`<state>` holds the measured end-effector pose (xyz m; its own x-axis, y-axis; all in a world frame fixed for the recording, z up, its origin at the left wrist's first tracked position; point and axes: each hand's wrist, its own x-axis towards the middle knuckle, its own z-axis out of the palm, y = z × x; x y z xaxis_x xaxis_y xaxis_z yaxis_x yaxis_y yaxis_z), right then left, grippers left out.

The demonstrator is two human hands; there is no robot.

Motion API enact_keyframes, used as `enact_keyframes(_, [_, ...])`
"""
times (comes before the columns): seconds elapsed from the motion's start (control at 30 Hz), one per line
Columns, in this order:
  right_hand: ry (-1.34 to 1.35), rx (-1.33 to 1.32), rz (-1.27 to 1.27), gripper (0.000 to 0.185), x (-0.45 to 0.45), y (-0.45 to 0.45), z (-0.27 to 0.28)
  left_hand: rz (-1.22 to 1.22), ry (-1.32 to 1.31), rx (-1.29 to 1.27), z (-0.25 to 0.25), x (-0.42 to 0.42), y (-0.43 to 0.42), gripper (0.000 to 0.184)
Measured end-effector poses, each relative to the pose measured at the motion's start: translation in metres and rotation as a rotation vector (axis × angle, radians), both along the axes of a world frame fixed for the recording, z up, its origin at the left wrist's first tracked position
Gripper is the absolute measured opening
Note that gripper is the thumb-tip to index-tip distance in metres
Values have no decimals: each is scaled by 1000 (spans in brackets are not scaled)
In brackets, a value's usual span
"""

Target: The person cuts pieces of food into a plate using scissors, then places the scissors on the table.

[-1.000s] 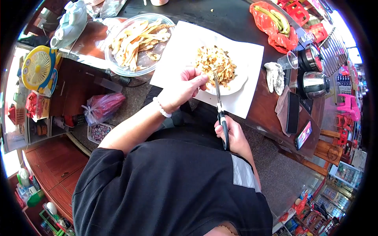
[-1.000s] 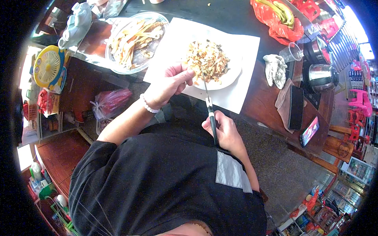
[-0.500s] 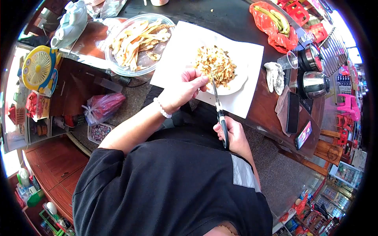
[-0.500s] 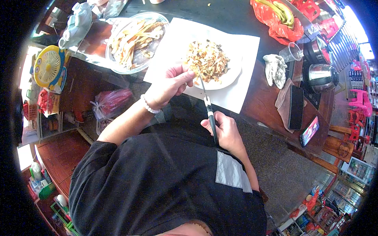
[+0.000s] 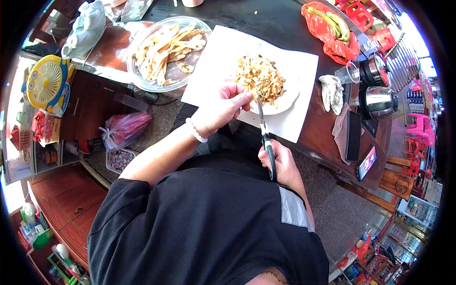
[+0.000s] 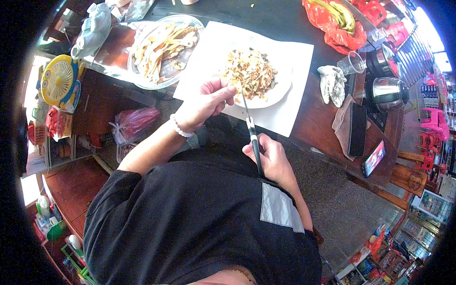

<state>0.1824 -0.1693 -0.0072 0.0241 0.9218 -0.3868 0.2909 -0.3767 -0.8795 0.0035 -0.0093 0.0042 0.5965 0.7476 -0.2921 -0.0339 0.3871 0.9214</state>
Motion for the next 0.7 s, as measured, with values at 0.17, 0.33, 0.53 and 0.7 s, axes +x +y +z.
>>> enact_keyframes(0.17, [98, -12, -91, 28, -3, -1, 4, 11, 12, -5, 2, 0, -1, 16])
enact_keyframes(0.33, [109, 3, -68, 29, -2, -3, -2, 65, -13, -50, 5, 0, 0, 16])
enact_keyframes(0.53, [3, 40, -3, 35, -1, 0, 1, 16, 10, 34, 1, 2, -1, 16])
enact_keyframes(0.7, [51, -56, -35, 35, 0, -1, 2, 28, 20, 5, 4, 2, -1, 16])
